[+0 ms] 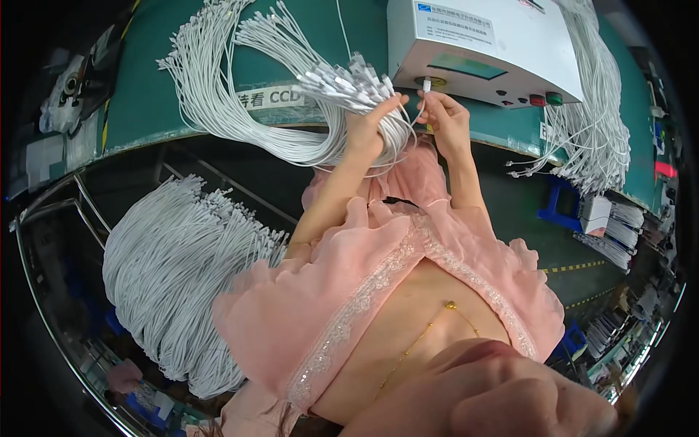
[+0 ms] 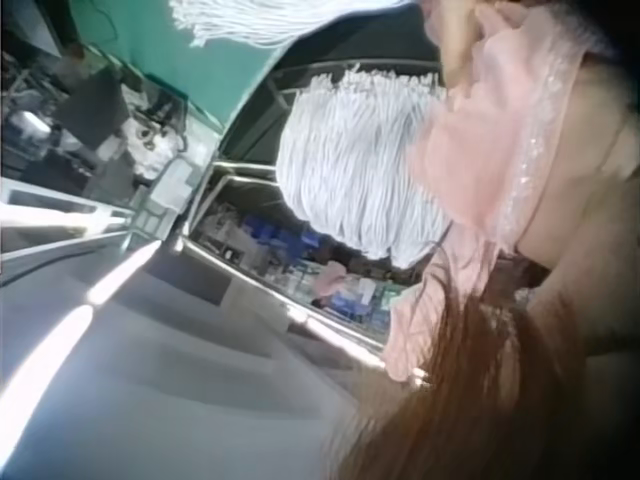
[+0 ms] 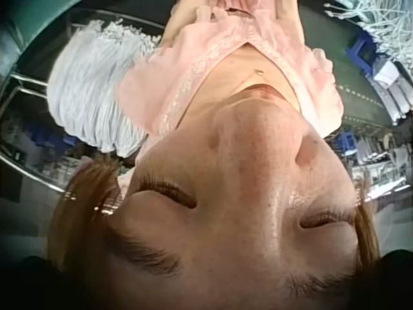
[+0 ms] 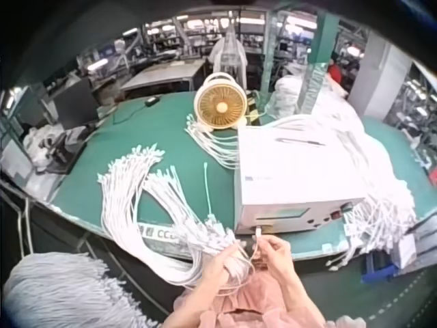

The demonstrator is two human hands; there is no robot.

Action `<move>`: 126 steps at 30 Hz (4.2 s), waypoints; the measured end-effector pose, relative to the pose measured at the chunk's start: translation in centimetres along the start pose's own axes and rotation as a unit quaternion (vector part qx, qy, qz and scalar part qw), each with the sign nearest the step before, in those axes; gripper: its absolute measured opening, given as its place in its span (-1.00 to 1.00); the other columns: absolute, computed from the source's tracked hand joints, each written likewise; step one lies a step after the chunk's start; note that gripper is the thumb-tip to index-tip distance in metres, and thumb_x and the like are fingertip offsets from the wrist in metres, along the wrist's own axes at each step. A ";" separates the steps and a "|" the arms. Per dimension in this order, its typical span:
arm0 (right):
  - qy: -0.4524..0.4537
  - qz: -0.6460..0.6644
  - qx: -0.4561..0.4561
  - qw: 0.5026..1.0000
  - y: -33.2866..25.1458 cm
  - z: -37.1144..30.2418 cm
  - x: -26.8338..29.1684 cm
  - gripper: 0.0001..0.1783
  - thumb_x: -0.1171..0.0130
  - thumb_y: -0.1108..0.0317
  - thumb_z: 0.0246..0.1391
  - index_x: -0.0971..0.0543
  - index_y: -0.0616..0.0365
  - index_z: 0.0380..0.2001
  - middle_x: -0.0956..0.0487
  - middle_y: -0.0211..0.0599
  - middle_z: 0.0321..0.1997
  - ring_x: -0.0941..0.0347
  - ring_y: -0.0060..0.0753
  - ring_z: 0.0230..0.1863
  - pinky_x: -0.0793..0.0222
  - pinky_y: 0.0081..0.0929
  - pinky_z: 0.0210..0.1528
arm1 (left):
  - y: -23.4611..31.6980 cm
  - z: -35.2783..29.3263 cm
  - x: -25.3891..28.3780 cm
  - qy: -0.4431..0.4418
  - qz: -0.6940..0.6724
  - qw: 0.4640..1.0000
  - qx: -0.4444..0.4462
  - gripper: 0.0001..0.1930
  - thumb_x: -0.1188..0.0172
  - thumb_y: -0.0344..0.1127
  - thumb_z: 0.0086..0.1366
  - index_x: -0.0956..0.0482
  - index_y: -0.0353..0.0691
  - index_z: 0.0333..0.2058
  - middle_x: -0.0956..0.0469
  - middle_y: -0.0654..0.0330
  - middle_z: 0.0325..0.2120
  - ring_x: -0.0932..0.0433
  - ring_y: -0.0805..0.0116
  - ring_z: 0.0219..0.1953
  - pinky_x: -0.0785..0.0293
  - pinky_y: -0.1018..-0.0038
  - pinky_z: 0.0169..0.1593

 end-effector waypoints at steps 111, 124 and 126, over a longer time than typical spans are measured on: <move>-0.030 -0.126 0.066 0.989 -1.8 -0.5 -2.8 -0.85 -0.20 0.41 -0.07 -0.61 0.31 -0.47 -0.51 -0.46 -0.62 -0.31 -0.75 -0.61 -0.18 -0.75 -0.58 | 0.7 0.0 -2.7 -0.105 0.139 0.982 0.073 -0.66 -0.23 -0.71 -0.12 -0.43 -0.32 -0.31 -0.50 0.17 -0.41 -0.53 0.36 -0.38 -0.48 0.52 -0.34; 0.084 -0.024 -0.052 0.995 1.1 1.2 1.4 -0.85 -0.22 0.40 -0.18 -0.58 0.31 -0.58 -0.38 -0.48 -0.74 -0.10 -0.73 -0.78 0.10 -0.69 -0.74 | 1.1 0.5 -0.9 -0.069 0.058 0.990 0.105 -0.77 -0.22 -0.56 0.03 -0.45 -0.35 -0.29 -0.51 0.03 -0.40 -0.56 0.15 -0.34 -0.56 0.31 -0.28; 0.092 -0.063 -0.012 0.994 -0.3 1.7 1.2 -0.86 -0.23 0.40 -0.24 -0.57 0.28 -0.63 -0.37 -0.47 -0.76 -0.11 -0.72 -0.77 0.08 -0.69 -0.72 | 1.8 0.7 -0.9 -0.052 0.099 0.990 0.083 -0.77 -0.26 -0.46 0.05 -0.46 -0.35 -0.31 -0.52 0.04 -0.43 -0.56 0.21 -0.40 -0.55 0.33 -0.37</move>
Point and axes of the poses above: each hand's wrist, its own z-axis towards the middle knuckle, its own x-axis out of the back of the hand, y = z × x, the point moved 10 cm from there along z, towards the middle knuckle
